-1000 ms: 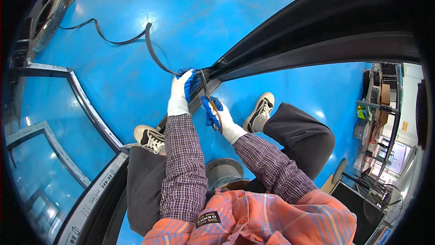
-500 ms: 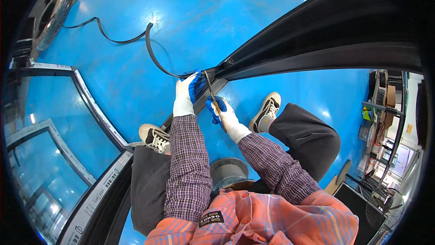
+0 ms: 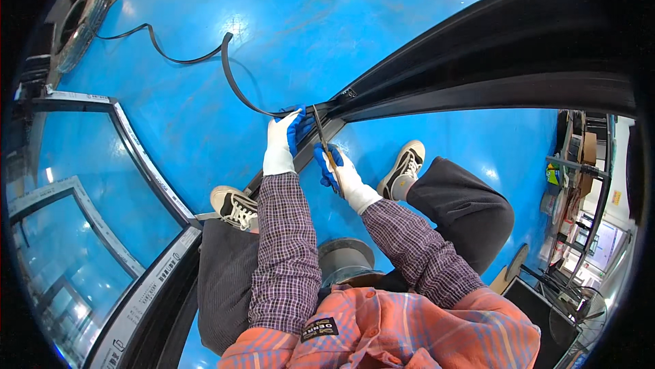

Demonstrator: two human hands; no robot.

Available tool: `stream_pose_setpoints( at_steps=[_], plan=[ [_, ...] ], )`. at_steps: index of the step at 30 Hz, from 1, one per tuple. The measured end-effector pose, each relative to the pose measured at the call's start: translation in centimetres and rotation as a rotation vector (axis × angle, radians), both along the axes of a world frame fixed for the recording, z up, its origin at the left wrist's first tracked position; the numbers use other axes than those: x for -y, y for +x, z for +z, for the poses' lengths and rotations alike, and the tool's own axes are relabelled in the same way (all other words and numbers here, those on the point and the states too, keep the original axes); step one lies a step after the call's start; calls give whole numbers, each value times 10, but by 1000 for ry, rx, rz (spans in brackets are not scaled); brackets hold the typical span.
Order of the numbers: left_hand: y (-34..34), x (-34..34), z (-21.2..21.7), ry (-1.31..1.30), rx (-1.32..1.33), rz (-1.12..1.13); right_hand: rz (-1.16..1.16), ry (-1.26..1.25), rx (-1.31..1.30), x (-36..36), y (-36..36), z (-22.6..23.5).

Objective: The person installs a rubber seal into the channel of a metal frame, using scissors to trim it.

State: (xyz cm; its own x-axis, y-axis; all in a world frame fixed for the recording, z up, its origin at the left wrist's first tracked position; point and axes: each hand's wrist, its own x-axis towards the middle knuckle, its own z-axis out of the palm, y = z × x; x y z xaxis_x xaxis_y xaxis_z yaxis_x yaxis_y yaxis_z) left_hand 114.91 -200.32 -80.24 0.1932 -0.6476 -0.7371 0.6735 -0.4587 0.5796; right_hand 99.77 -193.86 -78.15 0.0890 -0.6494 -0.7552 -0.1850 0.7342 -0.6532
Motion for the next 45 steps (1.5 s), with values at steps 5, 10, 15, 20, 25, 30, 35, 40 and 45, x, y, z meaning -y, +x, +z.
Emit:
stream_pose_setpoints(
  at_steps=[5, 10, 15, 20, 25, 30, 35, 40, 45],
  plan=[
    [5, -2, -20, -3, 50, 4, 30, -15, -29, 0, 3, -4],
    [5, -3, -24, -20, 8, 0, 62, -55, -111, 1, 4, -4],
    [7, -4, -26, -13, -25, -6, 184, -165, -248, 3, 3, -9],
    [8, -7, -24, -38, -18, -11, 210, -198, -272, 7, 5, 3],
    [10, -5, -21, -50, -14, -14, 286, -227, -309, 13, 6, 16],
    [-7, -7, -21, -92, -126, -25, 313, -249, -356, 22, -3, 34],
    [-3, -39, -82, 97, 1, -236, 420, -405, -405, 23, -24, 64],
    [-62, -81, -68, 140, 248, -1112, 855, -513, -584, 46, -73, 133],
    [-69, -42, -35, -63, 129, -567, 916, -594, -494, 42, -56, 152]
  ],
)
